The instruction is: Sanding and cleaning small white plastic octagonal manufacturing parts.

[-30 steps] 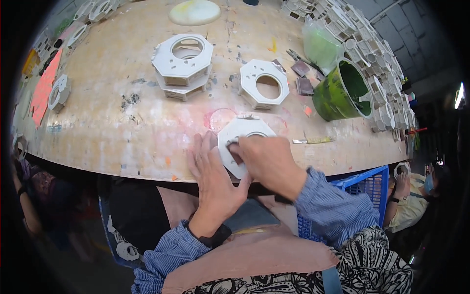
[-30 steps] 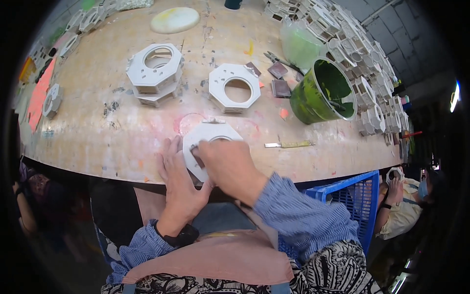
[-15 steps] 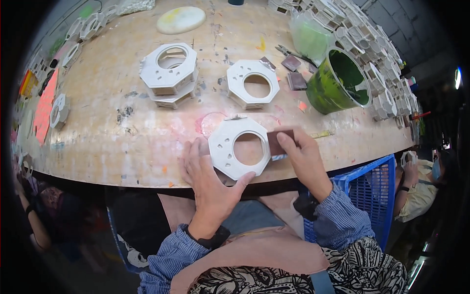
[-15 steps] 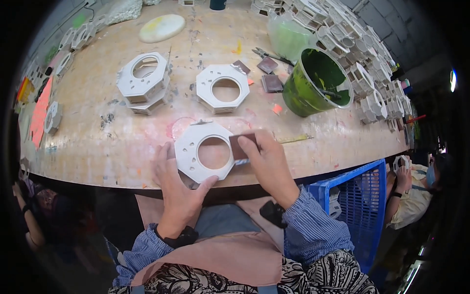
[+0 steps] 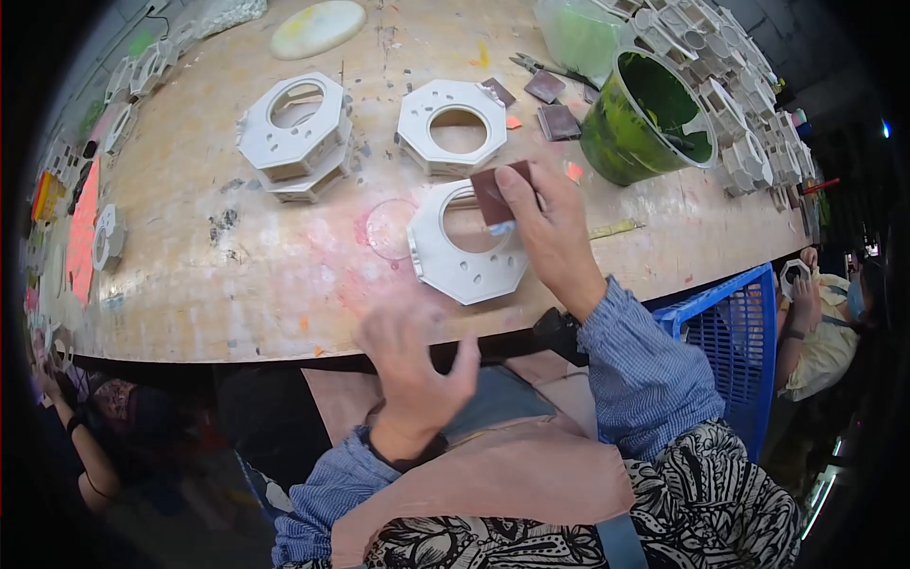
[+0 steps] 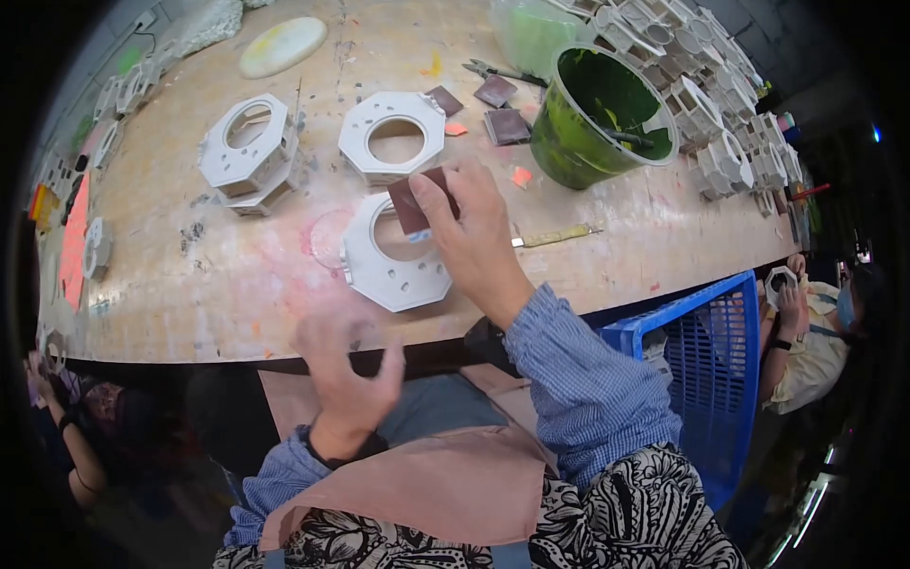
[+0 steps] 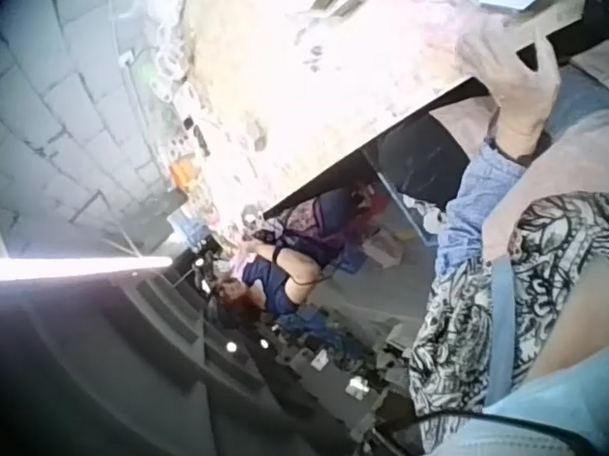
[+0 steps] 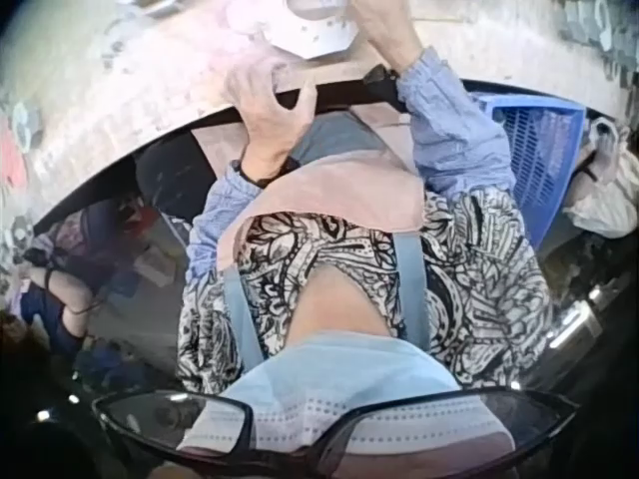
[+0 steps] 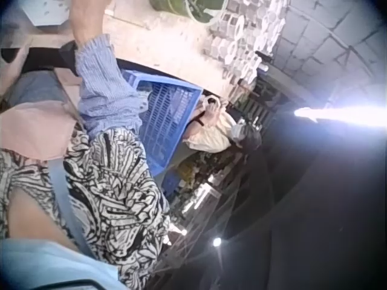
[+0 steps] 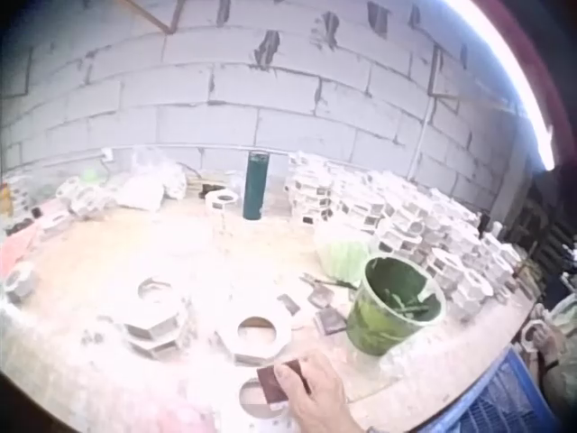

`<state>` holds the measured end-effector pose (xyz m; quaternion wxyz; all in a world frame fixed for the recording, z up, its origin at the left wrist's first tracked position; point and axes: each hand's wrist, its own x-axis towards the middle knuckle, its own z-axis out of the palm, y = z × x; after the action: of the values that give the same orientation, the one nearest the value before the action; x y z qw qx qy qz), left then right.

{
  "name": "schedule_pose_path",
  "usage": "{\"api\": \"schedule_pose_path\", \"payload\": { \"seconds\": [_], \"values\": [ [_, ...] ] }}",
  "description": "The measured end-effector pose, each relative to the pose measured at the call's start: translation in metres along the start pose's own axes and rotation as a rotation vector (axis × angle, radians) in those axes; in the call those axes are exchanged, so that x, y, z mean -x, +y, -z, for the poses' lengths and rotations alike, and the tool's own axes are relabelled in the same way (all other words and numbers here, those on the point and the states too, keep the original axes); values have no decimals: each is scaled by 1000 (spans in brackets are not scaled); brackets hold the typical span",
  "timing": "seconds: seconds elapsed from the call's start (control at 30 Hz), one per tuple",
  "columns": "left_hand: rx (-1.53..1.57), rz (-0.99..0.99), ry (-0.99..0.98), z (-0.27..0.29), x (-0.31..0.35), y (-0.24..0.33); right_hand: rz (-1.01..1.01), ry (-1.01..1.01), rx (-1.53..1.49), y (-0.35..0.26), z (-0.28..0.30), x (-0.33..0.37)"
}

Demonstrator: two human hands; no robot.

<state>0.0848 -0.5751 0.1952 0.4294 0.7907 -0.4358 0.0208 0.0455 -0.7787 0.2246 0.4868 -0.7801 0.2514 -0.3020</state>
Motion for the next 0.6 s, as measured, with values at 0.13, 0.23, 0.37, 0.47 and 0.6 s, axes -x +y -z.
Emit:
{"api": "schedule_pose_path", "payload": {
  "seconds": [0.13, 0.23, 0.37, 0.47, 0.6],
  "values": [
    [77, -56, 65, 0, -50, -5, 57, 71, 237, -11, -8, 35],
    [97, -35, -183, -7, -58, -29, 272, 61, 599, -16, -36, 54],
    [48, -134, -115, -10, -56, -32, 418, 148, 800, -17, -37, 48],
    [74, -30, -8, -19, -43, -32, 415, 92, 795, -8, -36, 60],
    [179, 55, 88, -30, -38, -23, 467, 118, 836, -11, -45, 47]
  ]
}}
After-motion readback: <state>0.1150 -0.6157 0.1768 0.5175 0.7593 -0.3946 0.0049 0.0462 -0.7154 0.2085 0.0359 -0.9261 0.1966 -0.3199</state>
